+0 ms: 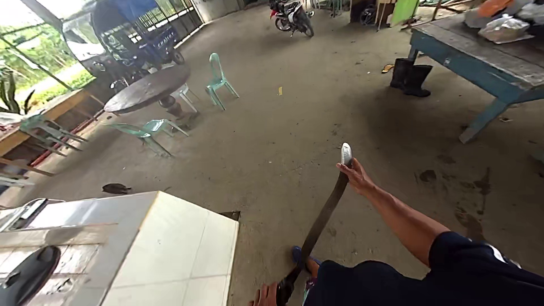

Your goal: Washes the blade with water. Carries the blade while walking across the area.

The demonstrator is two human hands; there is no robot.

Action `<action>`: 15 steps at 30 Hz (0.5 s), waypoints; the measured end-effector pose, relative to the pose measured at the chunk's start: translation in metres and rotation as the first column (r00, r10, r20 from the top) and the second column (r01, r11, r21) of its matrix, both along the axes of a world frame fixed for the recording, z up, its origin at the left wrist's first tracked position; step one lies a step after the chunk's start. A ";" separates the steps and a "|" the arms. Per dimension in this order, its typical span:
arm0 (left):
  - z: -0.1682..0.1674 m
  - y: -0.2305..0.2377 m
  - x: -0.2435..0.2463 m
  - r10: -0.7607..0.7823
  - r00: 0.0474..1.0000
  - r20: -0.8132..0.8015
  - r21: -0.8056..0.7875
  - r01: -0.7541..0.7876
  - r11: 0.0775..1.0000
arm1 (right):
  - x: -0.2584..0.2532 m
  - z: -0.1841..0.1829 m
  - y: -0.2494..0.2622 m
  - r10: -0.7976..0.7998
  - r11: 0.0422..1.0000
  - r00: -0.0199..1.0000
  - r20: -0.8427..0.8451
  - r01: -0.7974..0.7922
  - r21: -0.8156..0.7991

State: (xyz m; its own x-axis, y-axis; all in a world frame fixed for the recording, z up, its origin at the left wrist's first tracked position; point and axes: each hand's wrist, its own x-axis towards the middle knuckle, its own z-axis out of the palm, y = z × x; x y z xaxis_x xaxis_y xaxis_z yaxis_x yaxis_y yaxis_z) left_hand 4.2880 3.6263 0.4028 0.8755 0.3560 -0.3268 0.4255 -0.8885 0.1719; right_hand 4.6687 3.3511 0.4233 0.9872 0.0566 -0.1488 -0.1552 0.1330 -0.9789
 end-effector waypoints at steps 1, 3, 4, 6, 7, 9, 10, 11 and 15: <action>0.005 0.033 0.029 -0.028 1.000 0.000 0.016 0.028 0.999 | 0.018 0.003 0.027 -0.057 0.998 0.998 -0.003 0.057 -0.020; 0.014 0.090 0.082 -0.084 0.996 -0.008 0.045 0.085 0.995 | 0.056 0.012 0.069 -0.156 0.986 0.988 0.006 0.157 -0.048; 0.020 0.118 0.110 -0.110 0.994 -0.015 0.056 0.111 0.992 | 0.075 0.017 0.088 -0.192 0.980 0.981 0.020 0.193 -0.051; 0.031 0.170 0.161 -0.165 0.986 -0.030 0.066 0.167 0.984 | 0.110 0.025 0.122 -0.244 0.969 0.969 0.032 0.245 -0.043; 0.036 0.191 0.183 -0.190 0.980 -0.056 0.062 0.193 0.979 | 0.123 0.025 0.135 -0.265 0.964 0.964 0.022 0.265 -0.034; 0.039 0.229 0.231 -0.237 0.967 -0.095 0.052 0.242 0.969 | 0.151 0.019 0.158 -0.317 0.948 0.948 0.018 0.317 -0.021; 0.036 0.247 0.254 -0.254 0.963 -0.095 0.048 0.260 0.965 | 0.168 0.016 0.170 -0.333 0.943 0.943 0.025 0.333 -0.016; 0.031 0.264 0.277 -0.267 0.959 -0.094 0.040 0.272 0.961 | 0.186 0.013 0.183 -0.340 0.940 0.940 0.029 0.341 -0.013; 0.009 0.332 0.363 -0.284 0.953 -0.104 -0.023 0.283 0.959 | 0.267 0.003 0.246 -0.327 0.944 0.944 0.046 0.328 -0.025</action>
